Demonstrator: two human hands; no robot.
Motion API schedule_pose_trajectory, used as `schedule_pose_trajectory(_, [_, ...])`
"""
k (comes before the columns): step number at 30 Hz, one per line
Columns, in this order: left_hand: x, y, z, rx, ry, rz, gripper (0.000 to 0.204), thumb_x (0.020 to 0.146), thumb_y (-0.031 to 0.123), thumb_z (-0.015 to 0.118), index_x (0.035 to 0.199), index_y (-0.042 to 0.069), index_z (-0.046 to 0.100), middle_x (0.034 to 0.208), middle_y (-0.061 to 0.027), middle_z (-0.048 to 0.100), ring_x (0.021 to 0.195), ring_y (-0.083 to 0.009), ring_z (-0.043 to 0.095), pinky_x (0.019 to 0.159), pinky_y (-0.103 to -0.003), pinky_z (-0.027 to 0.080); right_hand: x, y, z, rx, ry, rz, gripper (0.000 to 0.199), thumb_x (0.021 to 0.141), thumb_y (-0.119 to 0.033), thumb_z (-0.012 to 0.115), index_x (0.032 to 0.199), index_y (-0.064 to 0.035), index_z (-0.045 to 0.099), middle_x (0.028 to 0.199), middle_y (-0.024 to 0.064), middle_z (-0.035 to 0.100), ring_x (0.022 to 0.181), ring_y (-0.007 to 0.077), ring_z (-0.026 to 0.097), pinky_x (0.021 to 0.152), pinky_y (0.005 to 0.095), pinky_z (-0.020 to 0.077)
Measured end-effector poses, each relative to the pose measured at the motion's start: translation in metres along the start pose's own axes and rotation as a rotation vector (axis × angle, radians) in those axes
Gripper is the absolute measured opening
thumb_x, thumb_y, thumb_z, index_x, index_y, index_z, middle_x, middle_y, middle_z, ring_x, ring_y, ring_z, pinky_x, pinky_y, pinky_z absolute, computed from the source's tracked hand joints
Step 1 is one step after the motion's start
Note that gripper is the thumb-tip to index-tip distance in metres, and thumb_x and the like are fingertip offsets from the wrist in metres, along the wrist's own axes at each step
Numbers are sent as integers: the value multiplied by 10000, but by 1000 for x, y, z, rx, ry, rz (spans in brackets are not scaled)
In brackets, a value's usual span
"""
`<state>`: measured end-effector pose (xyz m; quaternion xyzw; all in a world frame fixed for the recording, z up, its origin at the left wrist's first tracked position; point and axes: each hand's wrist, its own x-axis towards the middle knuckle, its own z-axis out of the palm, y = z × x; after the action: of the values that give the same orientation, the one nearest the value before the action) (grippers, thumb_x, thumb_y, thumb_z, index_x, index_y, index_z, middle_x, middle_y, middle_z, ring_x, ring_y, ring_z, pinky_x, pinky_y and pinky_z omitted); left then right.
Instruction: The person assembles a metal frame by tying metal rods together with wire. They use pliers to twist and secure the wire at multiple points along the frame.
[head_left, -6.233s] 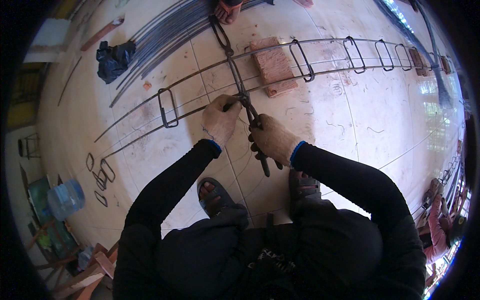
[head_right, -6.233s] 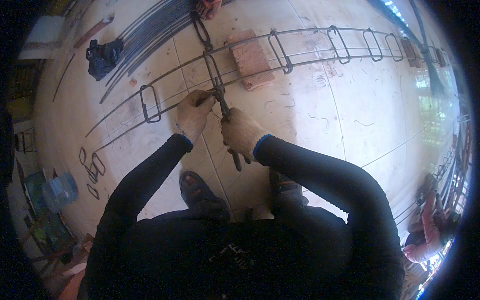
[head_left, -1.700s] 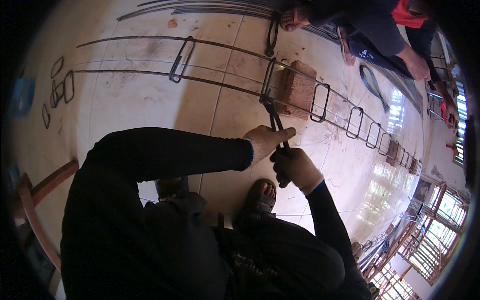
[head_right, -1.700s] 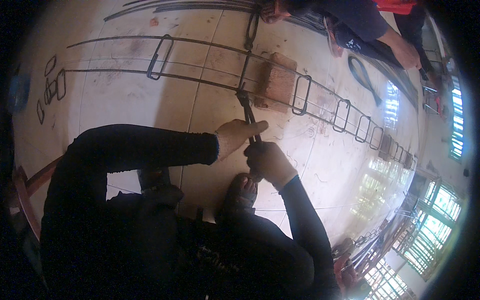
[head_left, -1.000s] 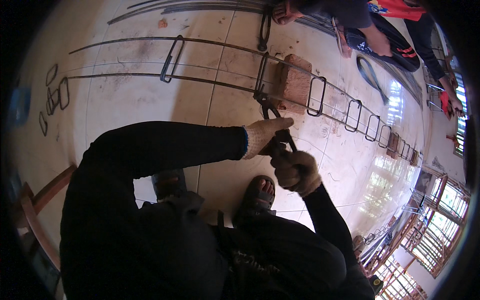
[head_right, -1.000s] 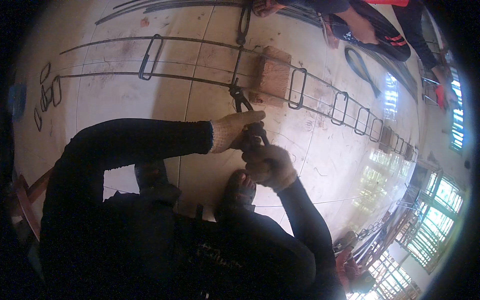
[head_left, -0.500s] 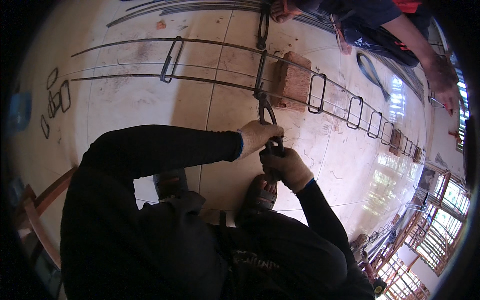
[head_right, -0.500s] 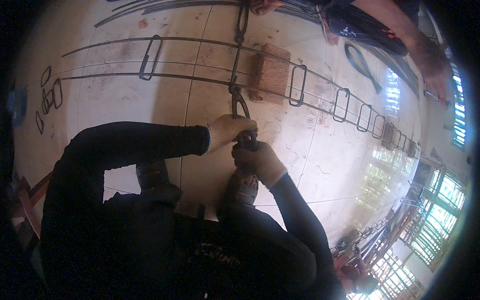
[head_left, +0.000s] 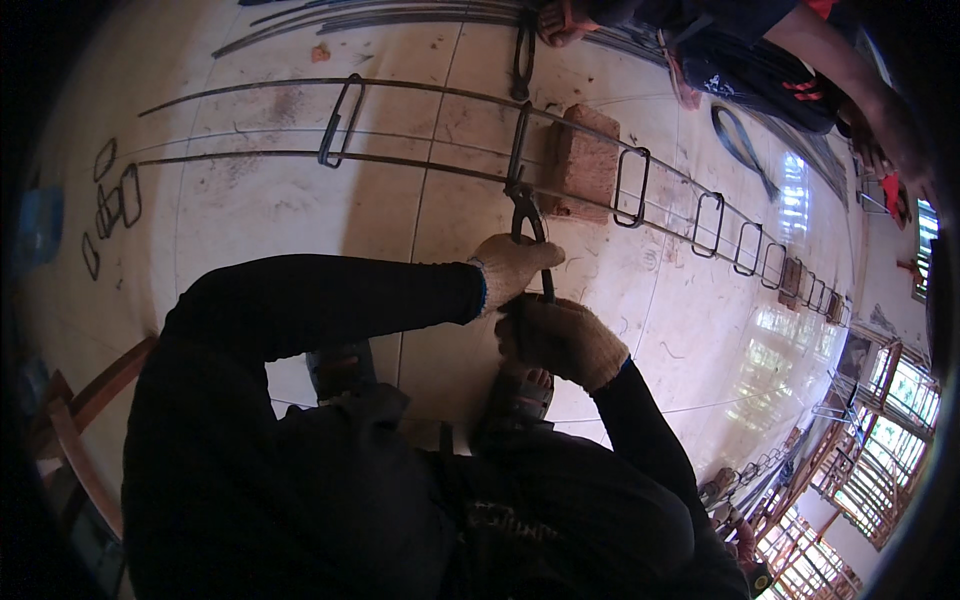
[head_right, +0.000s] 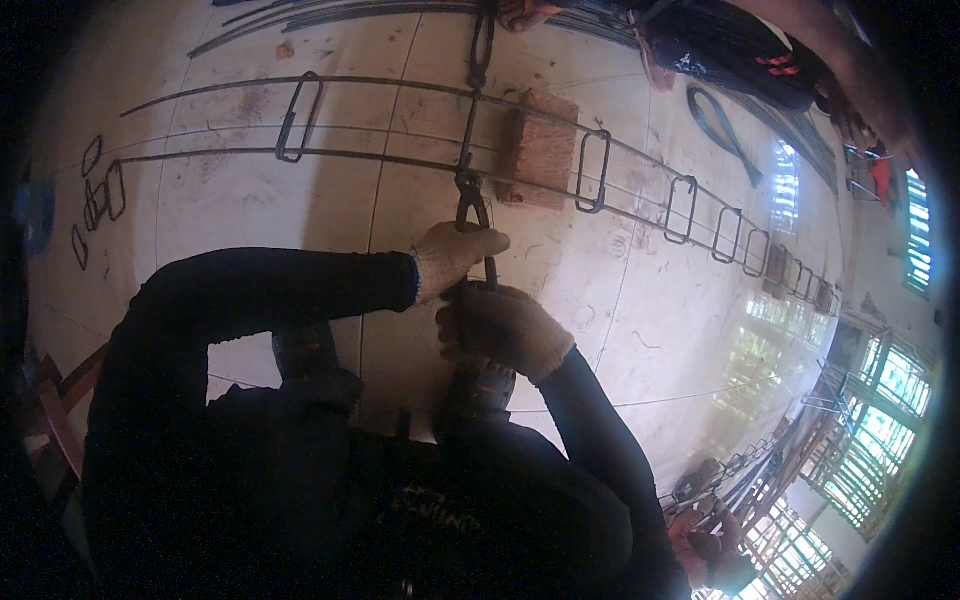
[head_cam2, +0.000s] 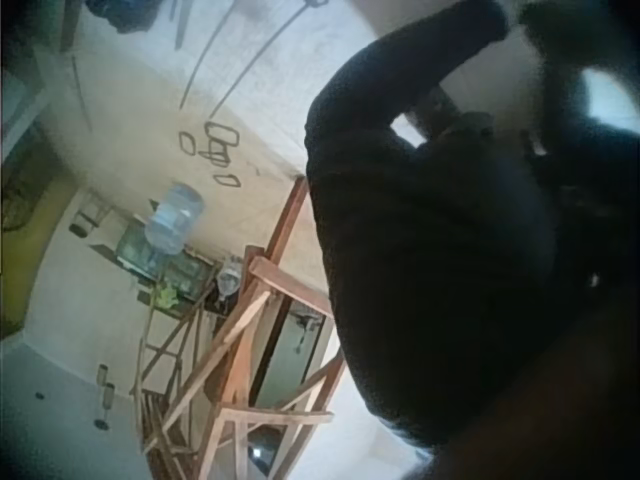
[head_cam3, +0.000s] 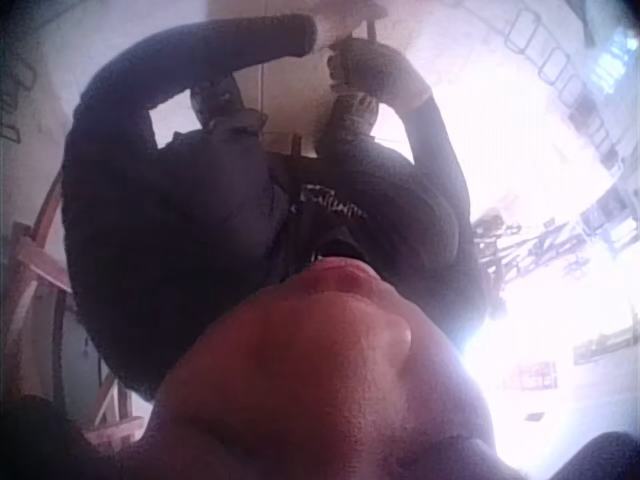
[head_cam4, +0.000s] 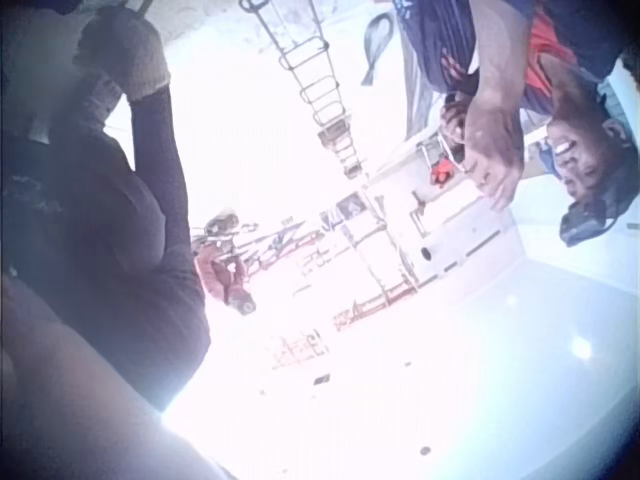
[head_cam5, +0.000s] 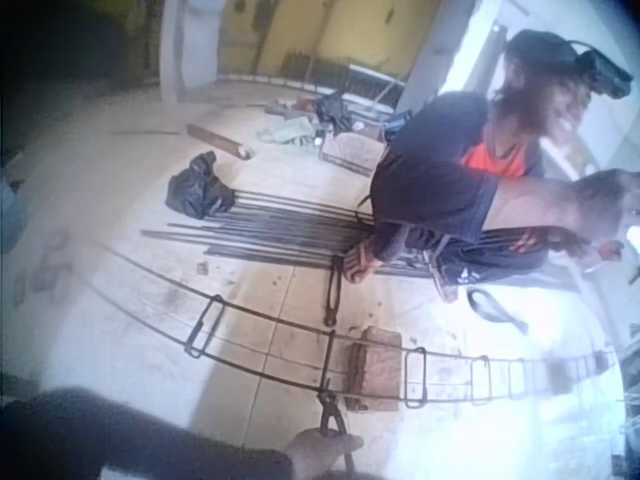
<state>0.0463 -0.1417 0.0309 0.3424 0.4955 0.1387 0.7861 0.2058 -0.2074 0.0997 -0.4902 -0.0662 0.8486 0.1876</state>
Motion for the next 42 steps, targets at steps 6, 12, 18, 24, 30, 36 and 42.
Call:
schedule_pose_trajectory(6, [21, 0, 7, -83, -115, 34, 442, 924, 438, 700, 1039, 12, 684, 930, -81, 644, 876, -188, 635, 764, -358, 514, 20, 14, -62, -340, -174, -159, 221, 1013, -222, 646, 1099, -19, 653, 803, 52, 630, 737, 235, 681, 695, 389, 580])
schedule_pose_trajectory(12, [43, -16, 18, -438, -26, -27, 226, 1006, 255, 596, 1016, 41, 667, 864, -24, 658, 768, -149, 613, 706, -305, 512, 8, 6, -6, -471, 347, -70, 229, 972, -237, 674, 964, -10, 645, 821, 107, 675, 716, 287, 703, 664, 408, 567])
schedule_pose_trajectory(18, [35, 2, 33, -177, 191, -146, 252, 999, 243, 615, 992, 3, 692, 847, -75, 673, 774, -210, 665, 713, -353, 545, 18, 29, -3, -1652, 919, -473, 274, 944, -274, 718, 1008, -15, 660, 851, 192, 716, 794, 385, 731, 704, 463, 584])
schedule_pose_trajectory(24, [20, 5, 31, -140, 167, -177, 288, 1000, 248, 617, 964, -27, 697, 814, -108, 664, 765, -248, 695, 715, -385, 559, 13, -7, -17, -329, 317, -58, 261, 1036, -308, 641, 980, -52, 640, 799, 97, 670, 683, 224, 682, 596, 359, 533])
schedule_pose_trajectory(30, [41, -12, 27, -453, 24, 8, 282, 1018, 264, 564, 881, 23, 619, 763, -68, 605, 678, -207, 628, 684, -346, 506, 18, 9, -35, -128, 194, -145, 303, 1081, -308, 584, 1106, -11, 642, 870, 87, 694, 674, 155, 677, 571, 284, 538])
schedule_pose_trajectory(36, [29, 8, 33, -265, 132, -159, 307, 995, 302, 589, 923, 6, 628, 842, -103, 649, 735, -246, 644, 727, -354, 528, -4, 13, -5, -1135, 492, -455, 330, 1046, -226, 597, 1276, 10, 610, 1039, 170, 744, 827, 266, 747, 707, 386, 593])
schedule_pose_trajectory(42, [18, 20, 27, 107, 68, -173, 452, 963, 394, 646, 1043, -49, 684, 971, -168, 717, 841, -316, 678, 818, -355, 555, 25, 25, -34, -1699, 596, -590, 175, 974, -129, 633, 1108, -17, 644, 977, 178, 705, 881, 392, 699, 800, 465, 565])
